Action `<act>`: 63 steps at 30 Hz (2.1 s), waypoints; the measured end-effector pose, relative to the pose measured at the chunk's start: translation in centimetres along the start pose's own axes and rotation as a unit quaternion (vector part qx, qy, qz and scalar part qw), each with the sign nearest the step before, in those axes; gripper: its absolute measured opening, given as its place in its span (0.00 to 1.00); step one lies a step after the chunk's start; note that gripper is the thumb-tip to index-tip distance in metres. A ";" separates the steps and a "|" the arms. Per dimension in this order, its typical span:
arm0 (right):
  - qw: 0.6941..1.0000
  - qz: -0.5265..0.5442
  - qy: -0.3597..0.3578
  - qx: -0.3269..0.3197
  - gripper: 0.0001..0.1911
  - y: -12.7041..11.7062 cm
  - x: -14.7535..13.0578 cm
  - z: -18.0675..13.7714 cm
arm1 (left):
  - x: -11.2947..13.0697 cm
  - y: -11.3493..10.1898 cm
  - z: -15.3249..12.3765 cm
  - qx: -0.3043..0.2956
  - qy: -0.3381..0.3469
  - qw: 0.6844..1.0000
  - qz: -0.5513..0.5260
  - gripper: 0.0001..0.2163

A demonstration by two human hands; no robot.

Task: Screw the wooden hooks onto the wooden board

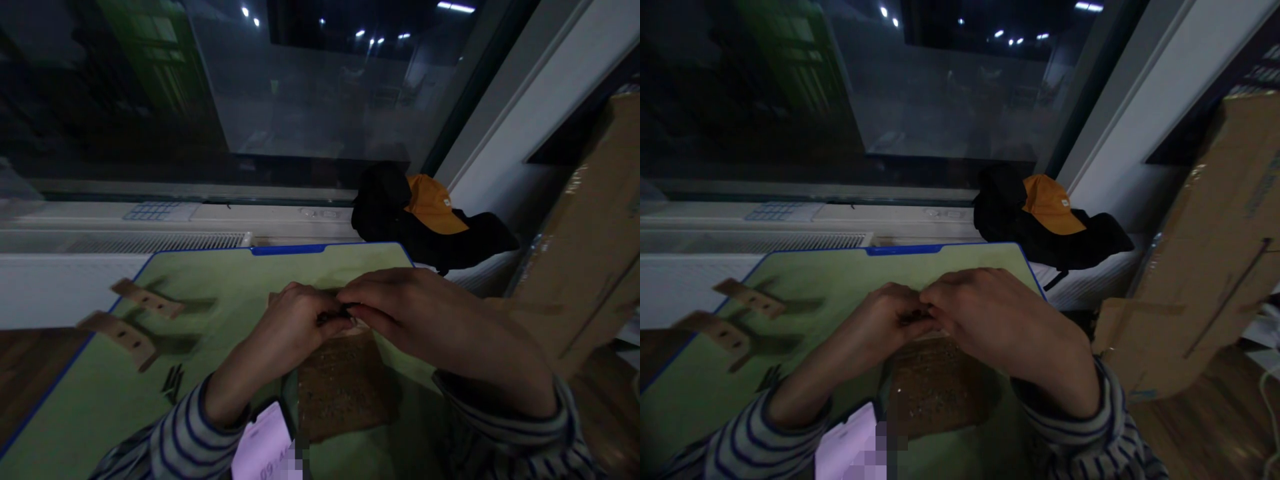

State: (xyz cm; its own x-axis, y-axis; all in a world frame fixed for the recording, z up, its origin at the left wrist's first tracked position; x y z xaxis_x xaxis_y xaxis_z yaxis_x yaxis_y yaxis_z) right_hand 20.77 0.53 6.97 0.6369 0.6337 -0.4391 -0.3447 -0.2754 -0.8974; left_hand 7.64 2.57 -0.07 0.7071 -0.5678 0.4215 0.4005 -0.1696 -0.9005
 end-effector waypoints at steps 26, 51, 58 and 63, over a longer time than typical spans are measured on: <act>0.999 -0.028 0.025 0.009 0.09 0.1 0.0 0.1 | -0.2 0.1 0.0 -0.032 0.011 0.999 -0.029 0.08; 0.997 -0.061 0.046 0.000 0.08 -0.1 0.0 0.1 | -0.2 0.3 0.0 -0.001 0.015 0.999 -0.042 0.08; 0.991 -0.113 0.077 -0.002 0.09 -0.1 0.0 0.0 | -0.1 0.2 -0.2 -0.024 0.051 0.998 -0.029 0.10; 0.992 -0.112 0.061 0.001 0.09 0.1 -0.2 0.3 | -0.2 0.0 0.0 -0.004 0.039 0.998 -0.043 0.09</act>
State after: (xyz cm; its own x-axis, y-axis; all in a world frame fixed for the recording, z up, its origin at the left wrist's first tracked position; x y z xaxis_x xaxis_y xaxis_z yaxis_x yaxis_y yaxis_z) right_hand 20.42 0.60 6.99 0.7769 0.5861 -0.2302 -0.1862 -0.1353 -0.9731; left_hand 7.52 2.62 -0.19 0.6227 -0.6119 0.4877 0.4526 -0.2268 -0.8624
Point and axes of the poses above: each hand's wrist, its own z-axis towards the middle knuckle, its own y-axis out of the palm, x = y × z, the point moved 4 cm from there along z, towards the middle knuckle, and after that the axes turned 12 degrees about z, right-handed, at the moved point
